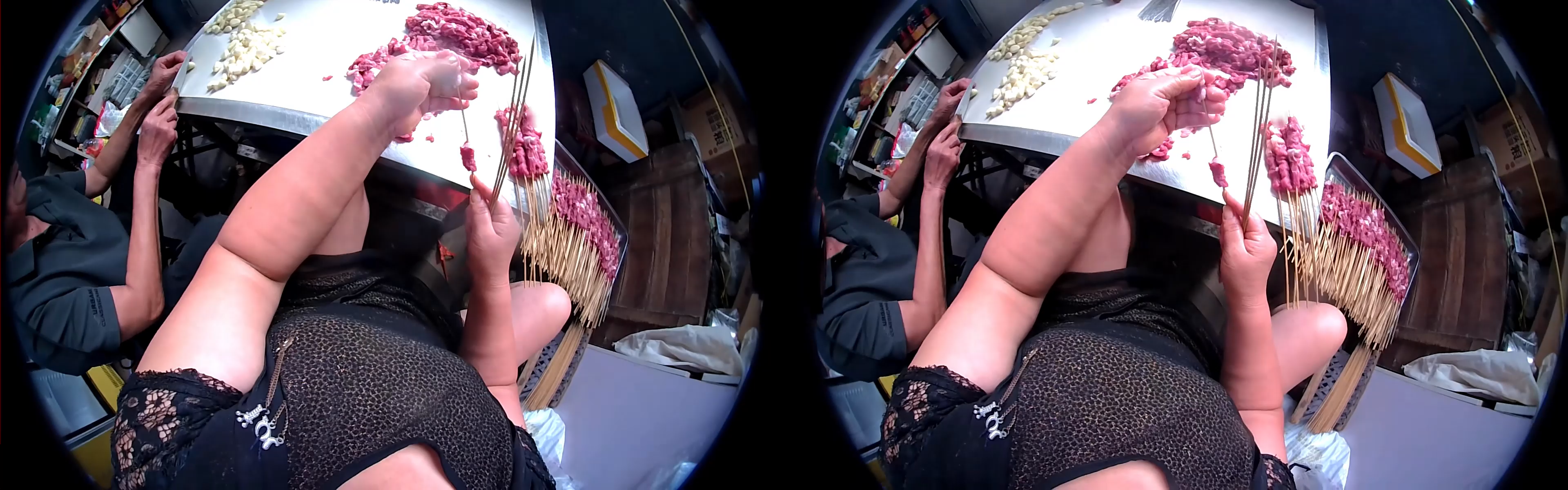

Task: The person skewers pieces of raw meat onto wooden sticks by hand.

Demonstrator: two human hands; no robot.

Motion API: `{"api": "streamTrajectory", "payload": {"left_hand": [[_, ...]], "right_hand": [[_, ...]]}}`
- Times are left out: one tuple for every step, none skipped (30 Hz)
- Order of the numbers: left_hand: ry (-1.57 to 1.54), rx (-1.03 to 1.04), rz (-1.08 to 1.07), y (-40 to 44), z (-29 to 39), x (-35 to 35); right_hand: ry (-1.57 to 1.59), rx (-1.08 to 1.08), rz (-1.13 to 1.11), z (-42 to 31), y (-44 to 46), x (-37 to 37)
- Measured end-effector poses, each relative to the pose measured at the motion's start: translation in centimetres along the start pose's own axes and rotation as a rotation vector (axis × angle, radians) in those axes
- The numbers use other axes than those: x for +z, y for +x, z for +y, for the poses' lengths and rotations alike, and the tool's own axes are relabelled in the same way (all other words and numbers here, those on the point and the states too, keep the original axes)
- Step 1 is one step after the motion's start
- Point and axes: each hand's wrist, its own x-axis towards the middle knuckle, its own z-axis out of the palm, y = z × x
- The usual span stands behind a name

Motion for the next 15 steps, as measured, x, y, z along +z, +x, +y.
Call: {"api": "streamTrajectory", "payload": {"left_hand": [[-0.003,-0.001,-0.003,-0.1,-0.1,0.1],[0.008,0.003,-0.001,-0.1,-0.2,0.2],[0.02,0.006,0.002,-0.1,-0.4,0.3],[0.019,0.003,0.0,-0.2,-0.6,0.3],[-0.009,0.004,0.003,-0.2,-0.6,0.4],[-0.038,0.006,0.005,-0.2,-0.7,0.5],[-0.038,0.005,0.006,-0.2,-1.0,0.7],[-0.016,0.029,0.039,-0.1,-1.4,1.0],[0.005,0.052,0.073,0.0,-1.7,1.2],[-0.009,0.065,0.089,0.1,-1.9,1.4],[-0.008,0.066,0.093,0.1,-2.1,1.6],[0.049,0.093,0.088,-0.1,-2.3,1.7],[0.105,0.119,0.081,-0.2,-2.5,2.0],[0.176,0.098,0.026,-0.1,-3.2,1.9],[0.171,0.073,0.021,-0.3,-3.9,2.2]], "right_hand": [[-0.031,-0.011,0.004,-0.1,-0.1,-0.1],[-0.034,-0.01,0.006,-0.2,0.0,-0.1],[-0.074,-0.021,0.019,-0.3,0.0,-0.1],[-0.113,-0.031,0.031,-0.4,-0.1,-0.2],[-0.114,-0.028,0.033,-0.5,-0.1,-0.2],[-0.103,-0.027,0.03,-0.5,-0.1,-0.3],[-0.092,-0.027,0.027,-0.5,-0.1,-0.3],[-0.091,-0.027,0.026,-0.3,0.0,-0.2],[-0.134,-0.065,0.03,0.0,0.0,-0.1],[-0.176,-0.102,0.033,0.3,0.1,0.0],[-0.176,-0.101,0.029,0.4,0.1,0.1],[-0.134,-0.076,0.028,0.5,0.1,0.1],[-0.093,-0.052,0.027,0.4,0.0,0.3],[-0.093,-0.05,0.023,0.1,0.0,0.5],[-0.02,-0.005,0.017,-0.3,0.0,0.7]]}}
